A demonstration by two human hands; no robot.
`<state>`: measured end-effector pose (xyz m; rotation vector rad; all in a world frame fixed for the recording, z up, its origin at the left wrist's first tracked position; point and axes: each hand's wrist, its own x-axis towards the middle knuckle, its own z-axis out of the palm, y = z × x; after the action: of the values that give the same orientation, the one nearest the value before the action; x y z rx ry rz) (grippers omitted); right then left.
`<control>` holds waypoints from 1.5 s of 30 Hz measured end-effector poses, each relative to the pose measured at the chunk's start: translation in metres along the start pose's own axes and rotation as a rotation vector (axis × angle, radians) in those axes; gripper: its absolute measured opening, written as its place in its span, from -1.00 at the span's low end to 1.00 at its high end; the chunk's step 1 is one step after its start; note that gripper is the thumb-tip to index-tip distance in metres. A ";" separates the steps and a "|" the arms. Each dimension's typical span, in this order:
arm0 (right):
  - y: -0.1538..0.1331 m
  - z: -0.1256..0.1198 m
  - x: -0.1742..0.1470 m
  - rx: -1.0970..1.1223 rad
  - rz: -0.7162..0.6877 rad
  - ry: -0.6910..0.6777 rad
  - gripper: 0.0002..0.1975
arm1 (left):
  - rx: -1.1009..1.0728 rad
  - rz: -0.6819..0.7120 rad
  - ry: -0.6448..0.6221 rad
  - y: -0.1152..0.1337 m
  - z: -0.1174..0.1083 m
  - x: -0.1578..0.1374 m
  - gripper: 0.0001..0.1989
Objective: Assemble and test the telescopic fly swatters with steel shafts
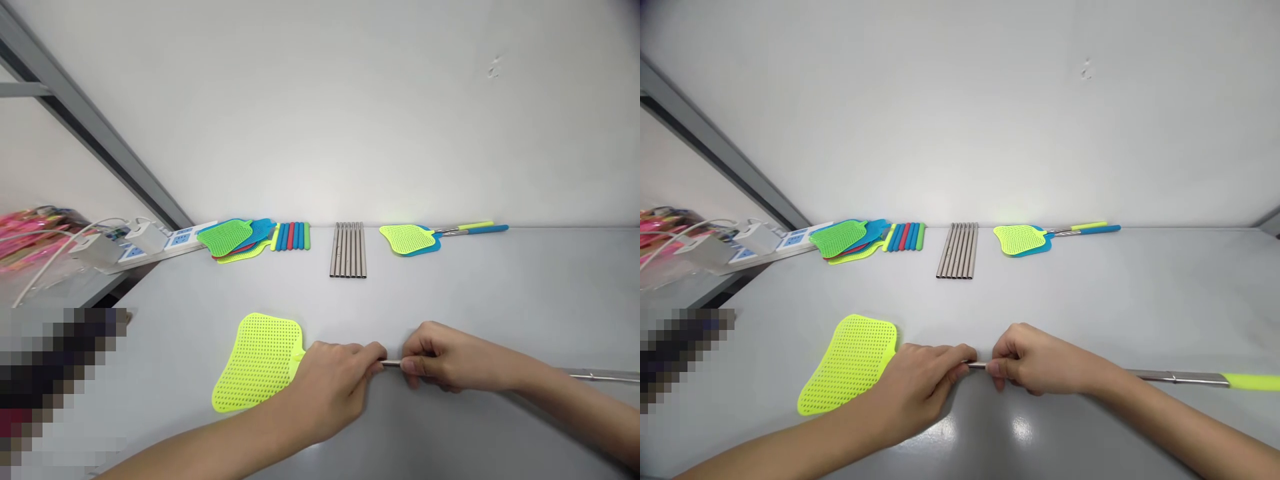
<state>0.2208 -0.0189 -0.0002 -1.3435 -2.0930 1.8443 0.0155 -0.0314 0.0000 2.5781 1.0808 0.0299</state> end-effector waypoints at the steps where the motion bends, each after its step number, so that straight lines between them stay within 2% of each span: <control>1: 0.000 0.001 0.000 0.003 0.002 0.006 -0.67 | -0.001 -0.003 0.000 0.000 0.000 0.000 -0.78; 8: 0.000 0.006 0.003 0.049 0.007 0.026 -0.68 | -0.021 -0.014 0.019 0.003 0.000 0.000 -0.77; 17: 0.000 0.000 0.005 0.254 0.078 -0.055 -0.68 | -0.065 -0.048 0.019 0.001 -0.010 0.003 -0.71; 21: 0.000 -0.002 0.006 0.292 0.101 -0.108 -0.65 | -0.008 -0.008 0.010 -0.005 -0.015 0.004 -0.65; 29: 0.001 -0.009 0.008 0.418 0.034 -0.159 -0.64 | 0.128 -0.042 0.088 -0.020 -0.029 0.007 -0.63; 37: 0.004 -0.011 0.009 0.429 0.038 -0.191 -0.69 | -0.066 -0.110 -0.038 -0.028 -0.040 -0.001 -0.55; 45: 0.006 -0.013 0.009 0.435 0.049 -0.212 -0.68 | -0.112 -0.112 -0.095 -0.038 -0.042 0.001 -0.49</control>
<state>0.2256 -0.0042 -0.0055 -1.1402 -1.6023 2.3727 -0.0167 0.0067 0.0271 2.3913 1.1524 -0.0571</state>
